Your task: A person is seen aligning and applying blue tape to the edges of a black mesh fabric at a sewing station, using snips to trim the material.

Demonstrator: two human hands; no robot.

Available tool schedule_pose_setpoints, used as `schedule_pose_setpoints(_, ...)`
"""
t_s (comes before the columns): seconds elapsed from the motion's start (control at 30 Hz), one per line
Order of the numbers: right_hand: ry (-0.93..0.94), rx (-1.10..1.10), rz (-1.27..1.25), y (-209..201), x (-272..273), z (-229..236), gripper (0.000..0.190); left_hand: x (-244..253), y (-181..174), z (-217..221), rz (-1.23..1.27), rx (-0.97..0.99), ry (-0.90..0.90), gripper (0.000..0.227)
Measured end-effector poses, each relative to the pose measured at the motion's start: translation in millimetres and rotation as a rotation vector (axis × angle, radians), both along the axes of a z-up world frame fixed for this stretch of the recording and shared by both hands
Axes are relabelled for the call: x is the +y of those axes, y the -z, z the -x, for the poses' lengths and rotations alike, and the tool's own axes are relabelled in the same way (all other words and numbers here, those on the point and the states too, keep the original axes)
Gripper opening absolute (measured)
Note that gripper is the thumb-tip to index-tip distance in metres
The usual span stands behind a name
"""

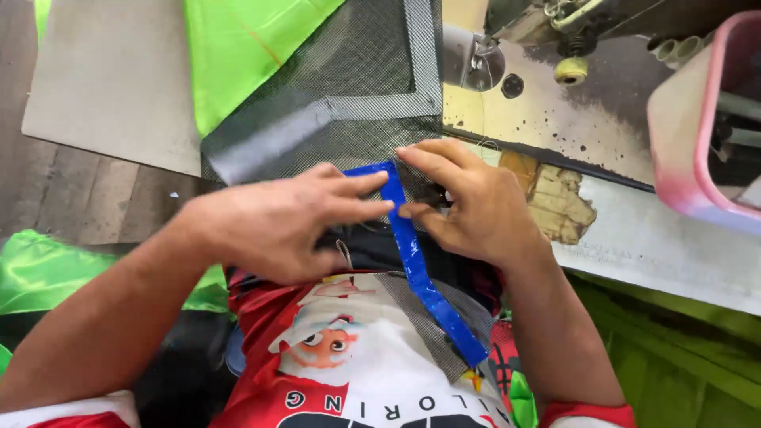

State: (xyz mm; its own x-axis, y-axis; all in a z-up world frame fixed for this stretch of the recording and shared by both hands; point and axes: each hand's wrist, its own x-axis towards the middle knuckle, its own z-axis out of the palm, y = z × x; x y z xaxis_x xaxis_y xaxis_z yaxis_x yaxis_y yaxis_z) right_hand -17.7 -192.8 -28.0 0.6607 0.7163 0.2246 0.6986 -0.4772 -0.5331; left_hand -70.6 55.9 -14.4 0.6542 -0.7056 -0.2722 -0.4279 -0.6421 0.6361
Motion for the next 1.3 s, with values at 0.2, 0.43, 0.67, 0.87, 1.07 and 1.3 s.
schedule_pose_setpoints(0.2,0.015,-0.141,-0.041,2.1,10.9,5.7,0.050,-4.5,28.7,-25.6,0.163,-0.708,-0.309,0.035)
schedule_pose_setpoints(0.43,0.112,-0.210,0.137,-1.5,-6.8,-6.3,0.056,-15.4,51.1,-37.7,0.280,-0.715,-0.248,0.031)
schedule_pose_setpoints(0.67,0.077,-0.093,0.272,9.7,-7.4,-36.0,0.051,-26.6,68.8,-31.7,0.156,-1.015,-0.458,0.022)
schedule_pose_setpoints(0.87,0.116,0.022,0.335,16.2,-5.8,-40.3,0.059,-50.2,87.0,-41.4,0.157,-0.659,-0.486,0.016)
schedule_pose_setpoints(1.07,0.188,0.226,0.389,4.5,-1.0,-48.1,0.050,-31.5,69.5,-50.4,0.258,-0.383,-0.422,0.038)
schedule_pose_setpoints(1.3,0.235,0.284,0.454,1.9,3.2,-45.8,0.059,-21.1,50.9,-65.0,0.208,-0.537,-0.186,0.024)
